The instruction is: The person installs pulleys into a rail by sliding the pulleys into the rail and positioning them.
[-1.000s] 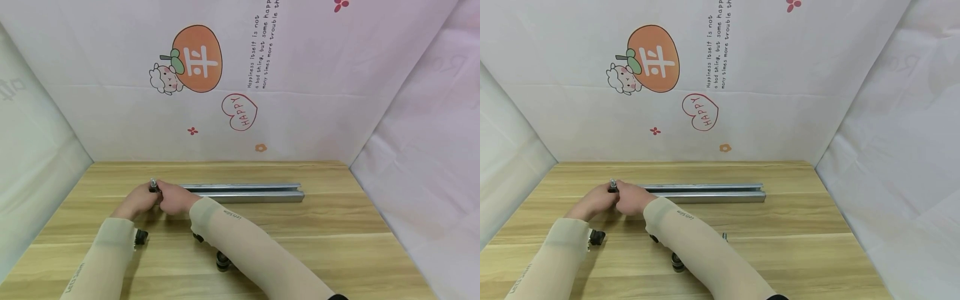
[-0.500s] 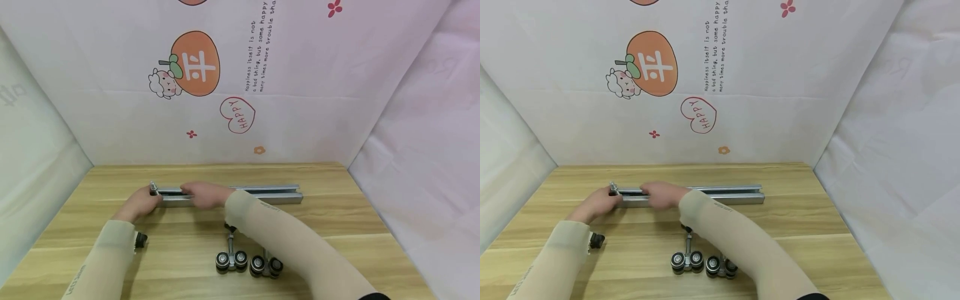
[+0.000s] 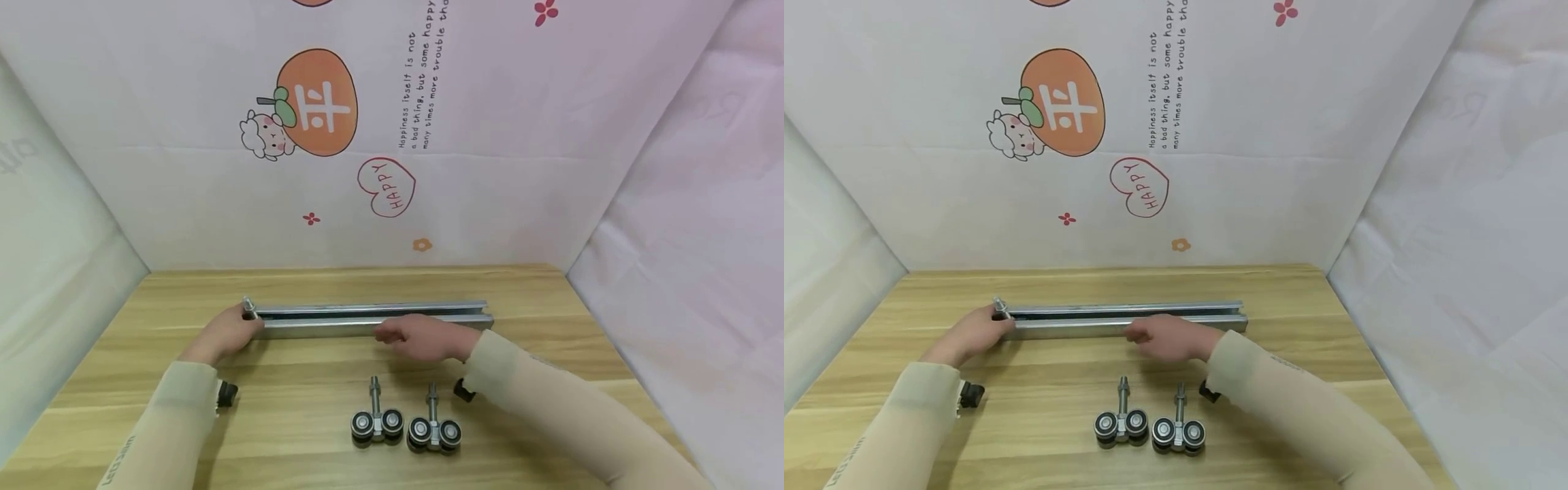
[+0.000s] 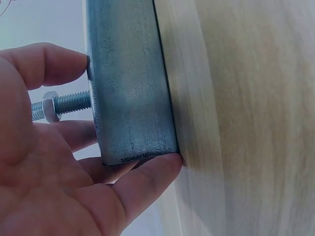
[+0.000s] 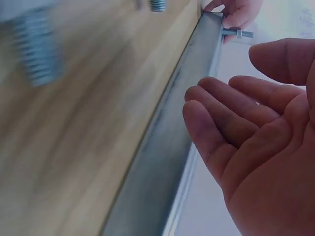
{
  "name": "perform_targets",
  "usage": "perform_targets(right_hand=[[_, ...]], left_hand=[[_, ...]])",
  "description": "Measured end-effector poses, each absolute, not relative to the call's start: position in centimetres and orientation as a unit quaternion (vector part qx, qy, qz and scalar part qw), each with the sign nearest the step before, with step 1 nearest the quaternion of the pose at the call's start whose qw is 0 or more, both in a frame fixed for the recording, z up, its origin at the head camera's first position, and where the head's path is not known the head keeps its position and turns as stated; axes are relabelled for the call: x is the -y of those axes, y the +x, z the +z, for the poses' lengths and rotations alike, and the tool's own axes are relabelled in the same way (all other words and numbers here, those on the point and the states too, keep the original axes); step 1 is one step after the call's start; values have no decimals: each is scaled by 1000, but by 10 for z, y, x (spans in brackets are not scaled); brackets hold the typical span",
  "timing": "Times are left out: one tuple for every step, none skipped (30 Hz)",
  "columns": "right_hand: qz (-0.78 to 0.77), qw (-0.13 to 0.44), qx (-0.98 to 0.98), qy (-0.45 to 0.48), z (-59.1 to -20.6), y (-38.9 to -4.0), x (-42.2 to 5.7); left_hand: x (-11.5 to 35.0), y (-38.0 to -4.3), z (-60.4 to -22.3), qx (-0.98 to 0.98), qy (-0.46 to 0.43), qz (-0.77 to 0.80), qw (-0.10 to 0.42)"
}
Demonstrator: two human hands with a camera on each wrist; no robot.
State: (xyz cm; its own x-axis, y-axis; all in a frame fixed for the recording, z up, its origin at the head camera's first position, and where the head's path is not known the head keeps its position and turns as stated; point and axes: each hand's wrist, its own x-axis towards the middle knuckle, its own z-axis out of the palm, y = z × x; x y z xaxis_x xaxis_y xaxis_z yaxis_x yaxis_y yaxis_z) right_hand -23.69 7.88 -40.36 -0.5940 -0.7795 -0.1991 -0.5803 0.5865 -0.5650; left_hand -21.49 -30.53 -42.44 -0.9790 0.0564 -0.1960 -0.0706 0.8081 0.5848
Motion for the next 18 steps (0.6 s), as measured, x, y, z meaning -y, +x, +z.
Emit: perform_targets(right_hand=[[-232, 222, -866, -382, -405, -235, -85], [-238, 224, -870, -370, -407, -233, -90], [-244, 224, -874, -356, -408, -231, -94], [-251, 221, -877, -344, -409, -229, -98], [-259, 218, -881, -331, -410, -227, -101], [-267, 215, -884, -317, -411, -225, -104], [-277, 214, -887, -301, -411, -222, -106], [-284, 213, -890, -287, -412, -220, -109], [-288, 212, -892, -276, -412, -218, -111], [-291, 209, -895, -267, -412, -215, -114], [-295, 210, -896, -256, -413, -213, -117], [-298, 210, -898, -246, -413, -211, -121], [-298, 209, -900, -240, -413, -209, -124], [-299, 207, -902, -234, -414, -207, -128], [-302, 206, -903, -227, -415, -206, -132], [-308, 205, -903, -219, -416, -204, -136], [-314, 207, -903, -209, -416, -202, -139], [-319, 208, -903, -197, -417, -201, -142]], left_hand=[[306, -215, -424, -945, -2, 310, 104], [306, -214, -424, -944, -3, 313, 106], [307, -214, -424, -943, -4, 316, 107], [307, -214, -423, -942, -5, 319, 107], [307, -214, -423, -941, -7, 322, 107], [307, -214, -422, -940, -8, 323, 108], [308, -213, -422, -940, -8, 323, 107], [307, -213, -422, -940, -8, 323, 106], [308, -213, -422, -941, -6, 321, 104], [308, -212, -422, -942, -4, 320, 104], [308, -212, -422, -942, -3, 320, 104], [308, -212, -422, -941, -1, 320, 105], [308, -212, -422, -940, -1, 323, 108], [307, -211, -422, -939, 0, 325, 110], [307, -211, -422, -938, -1, 327, 113], [307, -211, -422, -937, -2, 329, 115], [307, -210, -422, -937, -3, 329, 116], [307, -210, -422, -937, -2, 329, 117]])
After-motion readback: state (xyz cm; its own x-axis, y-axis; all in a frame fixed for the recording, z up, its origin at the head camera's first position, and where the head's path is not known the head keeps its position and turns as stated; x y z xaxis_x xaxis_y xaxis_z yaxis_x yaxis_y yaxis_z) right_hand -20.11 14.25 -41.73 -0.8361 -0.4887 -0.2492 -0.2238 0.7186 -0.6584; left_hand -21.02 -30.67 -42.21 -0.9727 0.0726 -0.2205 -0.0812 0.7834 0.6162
